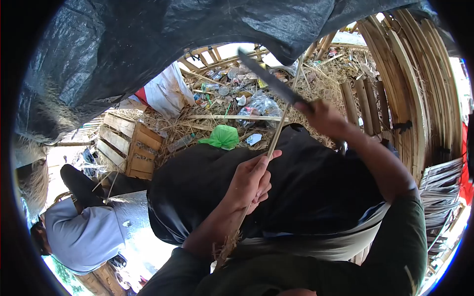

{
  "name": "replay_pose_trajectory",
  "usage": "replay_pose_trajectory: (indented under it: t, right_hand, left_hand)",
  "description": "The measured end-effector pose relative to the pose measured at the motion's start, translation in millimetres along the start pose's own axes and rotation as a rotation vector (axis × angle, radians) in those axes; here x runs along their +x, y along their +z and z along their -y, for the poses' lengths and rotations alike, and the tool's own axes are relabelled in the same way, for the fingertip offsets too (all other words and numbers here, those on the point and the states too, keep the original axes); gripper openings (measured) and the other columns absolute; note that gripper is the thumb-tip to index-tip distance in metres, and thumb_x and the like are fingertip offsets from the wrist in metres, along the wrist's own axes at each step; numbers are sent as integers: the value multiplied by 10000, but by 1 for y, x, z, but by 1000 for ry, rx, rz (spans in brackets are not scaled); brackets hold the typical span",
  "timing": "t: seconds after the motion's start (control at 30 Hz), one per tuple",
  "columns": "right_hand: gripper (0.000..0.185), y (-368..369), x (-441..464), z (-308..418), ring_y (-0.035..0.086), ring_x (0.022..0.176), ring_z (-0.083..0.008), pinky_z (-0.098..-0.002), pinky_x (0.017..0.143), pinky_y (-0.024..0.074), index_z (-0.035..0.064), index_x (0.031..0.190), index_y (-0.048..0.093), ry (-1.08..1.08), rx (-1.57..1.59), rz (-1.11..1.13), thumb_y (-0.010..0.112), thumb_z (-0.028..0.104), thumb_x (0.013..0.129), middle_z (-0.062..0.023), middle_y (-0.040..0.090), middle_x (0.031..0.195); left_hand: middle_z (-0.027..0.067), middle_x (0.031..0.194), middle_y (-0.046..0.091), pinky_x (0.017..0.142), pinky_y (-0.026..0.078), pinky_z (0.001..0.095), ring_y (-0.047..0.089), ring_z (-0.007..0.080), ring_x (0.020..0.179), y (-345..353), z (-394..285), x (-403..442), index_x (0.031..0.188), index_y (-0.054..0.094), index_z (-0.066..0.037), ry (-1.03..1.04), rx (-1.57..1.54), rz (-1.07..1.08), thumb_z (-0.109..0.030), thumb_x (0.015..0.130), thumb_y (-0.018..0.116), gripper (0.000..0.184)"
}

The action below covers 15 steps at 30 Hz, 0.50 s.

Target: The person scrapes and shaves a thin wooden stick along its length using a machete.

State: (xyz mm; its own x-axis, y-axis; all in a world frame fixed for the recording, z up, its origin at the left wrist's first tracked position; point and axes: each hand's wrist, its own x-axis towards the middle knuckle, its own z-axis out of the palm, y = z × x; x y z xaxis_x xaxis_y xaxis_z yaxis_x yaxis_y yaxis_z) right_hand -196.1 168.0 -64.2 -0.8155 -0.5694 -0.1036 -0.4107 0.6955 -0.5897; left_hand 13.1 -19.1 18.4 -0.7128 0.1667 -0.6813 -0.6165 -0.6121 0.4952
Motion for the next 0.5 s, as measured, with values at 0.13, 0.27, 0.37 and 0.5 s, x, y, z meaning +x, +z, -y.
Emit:
replay_pose_trajectory:
  t: [0.13, 0.27, 0.37, 0.5]
  right_hand:
    - [556, -2, 7, 1, 630, 549, -378, -475, 524, 471, -22, 704, 625, -2, -14, 162, 628, 477, 951, -234, 600, 635]
    - [501, -22, 13, 13, 668, 654, -368, -484, 564, 484, -1, 797, 674, 269, -13, 219, 626, 472, 953, -242, 615, 675]
    - [437, 34, -3, -56, 610, 608, -259, -404, 532, 468, 15, 942, 678, -659, -661, -96, 586, 440, 987, -200, 589, 693]
    - [436, -28, 23, 9, 594, 589, -263, -385, 512, 449, 19, 873, 661, 239, -17, 331, 552, 419, 1008, -198, 567, 666]
  left_hand:
    - [-44, 476, 346, 338, 214, 208, 266, 35, 346, -4, 3, 0, 1419, 451, -21, -59, -80, -30, -328, 1082, 402, 459]
    - [-41, 482, 357, 335, 220, 208, 270, 36, 349, -3, -5, 2, 1417, 450, -18, -17, -26, -4, -333, 1083, 397, 463]
    - [-40, 486, 363, 333, 232, 207, 275, 34, 352, -6, -4, 4, 1415, 452, -20, -21, -49, -21, -337, 1081, 401, 464]
    - [-40, 488, 360, 330, 245, 205, 279, 32, 354, -5, -4, 2, 1415, 453, -24, -29, -63, 10, -345, 1078, 411, 467]
